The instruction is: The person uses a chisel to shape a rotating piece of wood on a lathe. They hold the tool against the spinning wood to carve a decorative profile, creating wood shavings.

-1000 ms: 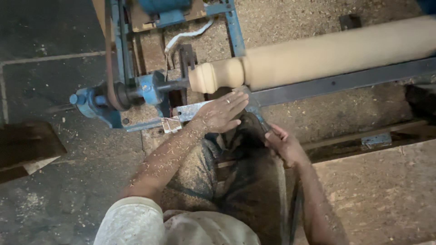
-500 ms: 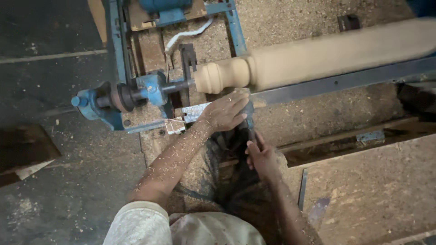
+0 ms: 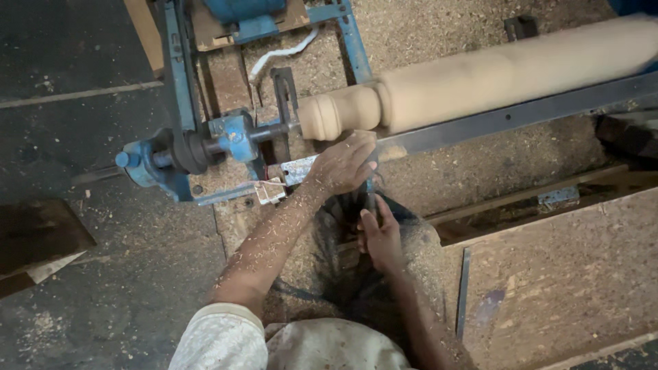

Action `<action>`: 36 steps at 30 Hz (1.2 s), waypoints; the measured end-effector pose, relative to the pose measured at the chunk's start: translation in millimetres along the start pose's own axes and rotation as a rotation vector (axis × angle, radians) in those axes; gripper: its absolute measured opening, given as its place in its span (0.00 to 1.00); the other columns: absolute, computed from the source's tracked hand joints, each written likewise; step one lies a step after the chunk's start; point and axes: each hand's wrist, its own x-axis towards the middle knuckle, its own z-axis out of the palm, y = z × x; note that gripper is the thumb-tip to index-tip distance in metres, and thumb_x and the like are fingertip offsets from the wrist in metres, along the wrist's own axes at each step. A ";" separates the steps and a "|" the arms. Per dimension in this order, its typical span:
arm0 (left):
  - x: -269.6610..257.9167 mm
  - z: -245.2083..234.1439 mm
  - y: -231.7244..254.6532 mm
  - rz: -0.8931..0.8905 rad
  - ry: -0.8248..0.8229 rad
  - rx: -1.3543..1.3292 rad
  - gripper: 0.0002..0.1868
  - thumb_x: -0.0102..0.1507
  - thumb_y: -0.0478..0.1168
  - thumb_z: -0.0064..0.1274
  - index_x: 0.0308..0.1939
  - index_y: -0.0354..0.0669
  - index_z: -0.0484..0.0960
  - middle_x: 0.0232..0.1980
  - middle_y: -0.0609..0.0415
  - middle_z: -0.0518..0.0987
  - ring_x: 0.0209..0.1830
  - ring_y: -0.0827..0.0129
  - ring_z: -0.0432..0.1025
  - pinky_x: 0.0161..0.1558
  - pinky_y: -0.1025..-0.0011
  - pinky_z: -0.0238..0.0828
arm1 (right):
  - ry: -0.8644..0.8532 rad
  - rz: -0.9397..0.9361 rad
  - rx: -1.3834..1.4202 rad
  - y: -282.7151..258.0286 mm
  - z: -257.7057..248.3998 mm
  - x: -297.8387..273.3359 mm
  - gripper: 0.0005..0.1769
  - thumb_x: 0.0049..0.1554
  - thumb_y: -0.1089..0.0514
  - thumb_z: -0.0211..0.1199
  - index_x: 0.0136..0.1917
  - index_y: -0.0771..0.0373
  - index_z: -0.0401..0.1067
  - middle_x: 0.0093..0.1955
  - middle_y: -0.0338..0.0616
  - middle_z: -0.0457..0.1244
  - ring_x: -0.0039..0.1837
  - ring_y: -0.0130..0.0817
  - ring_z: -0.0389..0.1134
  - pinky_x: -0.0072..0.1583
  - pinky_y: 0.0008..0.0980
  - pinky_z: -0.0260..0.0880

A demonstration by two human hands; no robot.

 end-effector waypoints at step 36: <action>-165.1 -121.7 89.7 -0.588 -0.257 0.085 0.19 0.75 0.51 0.42 0.61 0.46 0.80 0.58 0.42 0.81 0.58 0.44 0.76 0.56 0.49 0.72 | 0.715 -0.116 -0.933 228.0 -219.2 -169.3 0.12 0.58 0.55 0.61 0.53 0.62 0.72 0.52 0.59 0.67 0.55 0.60 0.68 0.55 0.53 0.66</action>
